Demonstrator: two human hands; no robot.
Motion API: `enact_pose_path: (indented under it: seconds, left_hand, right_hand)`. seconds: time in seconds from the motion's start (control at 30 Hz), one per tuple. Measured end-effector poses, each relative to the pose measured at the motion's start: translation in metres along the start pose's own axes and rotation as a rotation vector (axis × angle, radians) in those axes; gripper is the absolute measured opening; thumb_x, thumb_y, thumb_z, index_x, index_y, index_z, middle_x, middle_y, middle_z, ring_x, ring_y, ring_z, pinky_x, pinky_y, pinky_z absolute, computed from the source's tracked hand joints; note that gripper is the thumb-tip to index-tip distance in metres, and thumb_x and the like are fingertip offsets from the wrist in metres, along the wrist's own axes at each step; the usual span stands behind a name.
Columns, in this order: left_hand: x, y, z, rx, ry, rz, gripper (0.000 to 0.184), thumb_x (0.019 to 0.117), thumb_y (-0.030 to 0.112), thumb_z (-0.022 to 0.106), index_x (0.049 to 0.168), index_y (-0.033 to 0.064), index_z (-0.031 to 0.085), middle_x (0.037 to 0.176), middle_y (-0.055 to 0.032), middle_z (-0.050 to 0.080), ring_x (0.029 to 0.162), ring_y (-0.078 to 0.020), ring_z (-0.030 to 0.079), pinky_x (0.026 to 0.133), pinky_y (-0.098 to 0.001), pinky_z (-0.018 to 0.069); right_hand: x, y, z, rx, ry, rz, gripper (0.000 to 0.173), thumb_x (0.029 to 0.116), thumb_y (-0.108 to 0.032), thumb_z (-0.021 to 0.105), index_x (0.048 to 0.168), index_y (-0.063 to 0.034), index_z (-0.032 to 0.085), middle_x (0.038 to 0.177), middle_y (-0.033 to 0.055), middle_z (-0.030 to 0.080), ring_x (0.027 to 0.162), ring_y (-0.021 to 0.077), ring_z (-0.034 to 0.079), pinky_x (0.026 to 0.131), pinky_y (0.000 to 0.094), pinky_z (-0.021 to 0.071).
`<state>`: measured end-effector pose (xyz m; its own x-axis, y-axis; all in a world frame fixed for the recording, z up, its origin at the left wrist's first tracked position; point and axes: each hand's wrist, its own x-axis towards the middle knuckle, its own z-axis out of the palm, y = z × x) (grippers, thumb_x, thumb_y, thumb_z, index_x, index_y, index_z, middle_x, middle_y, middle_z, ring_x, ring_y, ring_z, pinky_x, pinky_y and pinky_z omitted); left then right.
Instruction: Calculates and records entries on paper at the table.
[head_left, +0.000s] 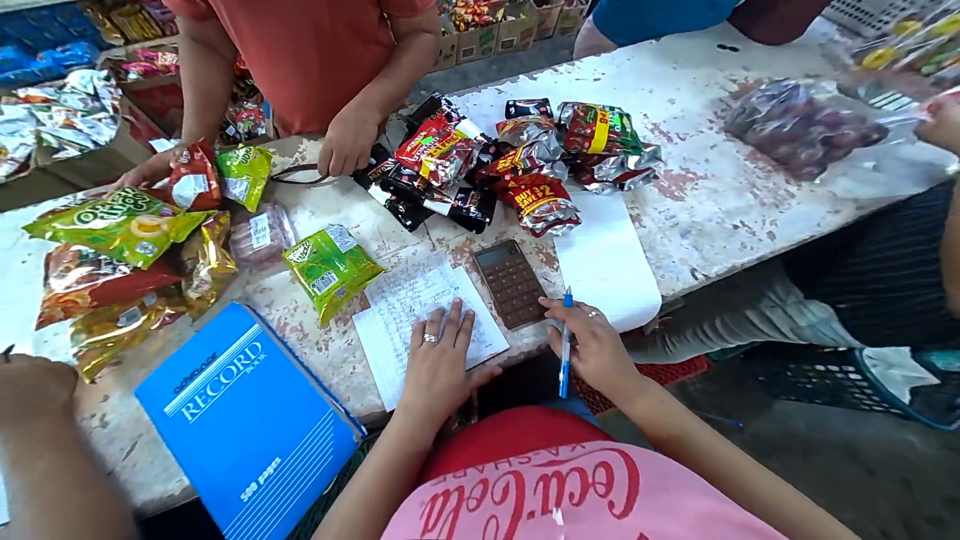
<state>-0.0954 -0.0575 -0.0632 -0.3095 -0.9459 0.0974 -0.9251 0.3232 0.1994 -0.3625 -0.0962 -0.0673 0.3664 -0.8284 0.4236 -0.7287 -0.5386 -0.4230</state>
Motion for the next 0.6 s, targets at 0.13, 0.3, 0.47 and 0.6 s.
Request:
enact_pose_path:
  seconds: [0.13,0.3,0.47,0.6]
  left_hand:
    - [-0.0004,0.0003,0.0026,0.004,0.004,-0.001,0.092,0.0908,0.082,0.034,0.151,0.0146,0.050,0.160,-0.0080,0.044,0.141,-0.0345,0.047,0.108,-0.0554,0.0405]
    - [-0.0008,0.0022,0.0021,0.004,0.005,-0.003,0.092,0.0919,0.081,0.033,0.151,0.0126,0.050,0.161,-0.0094,0.043,0.142,-0.0353,0.047,0.109,-0.0552,0.0407]
    - [-0.0012,0.0053,0.0040,0.007,0.039,-0.005,0.094,0.0913,0.080,0.036,0.151,0.0090,0.050,0.159,-0.0120,0.045,0.140,-0.0376,0.048,0.108,-0.0564,0.0418]
    - [-0.0008,0.0059,0.0056,0.023,0.064,-0.001,0.094,0.0902,0.081,0.037,0.149,0.0086,0.052,0.157,-0.0120,0.047,0.139,-0.0368,0.050,0.106,-0.0557,0.0430]
  right_hand:
    - [0.0006,-0.0006,-0.0010,0.004,-0.006,0.002,0.028,0.0998,-0.021,0.052,0.113,-0.0027,0.069,0.125,0.0131,0.072,0.115,0.0299,0.069,0.103,0.0468,0.0501]
    - [0.0005,-0.0008,-0.0015,-0.001,-0.016,0.009,0.028,0.0995,-0.020,0.052,0.113,-0.0021,0.069,0.125,0.0135,0.072,0.114,0.0306,0.069,0.104,0.0478,0.0501]
    - [0.0010,-0.0005,-0.0015,-0.011,-0.012,0.003,0.028,0.0994,-0.020,0.053,0.114,-0.0024,0.070,0.126,0.0134,0.072,0.113,0.0322,0.070,0.101,0.0505,0.0514]
    - [0.0009,-0.0002,-0.0016,-0.024,-0.016,0.002,0.028,0.0997,-0.020,0.053,0.114,-0.0023,0.070,0.125,0.0133,0.072,0.113,0.0314,0.070,0.102,0.0484,0.0514]
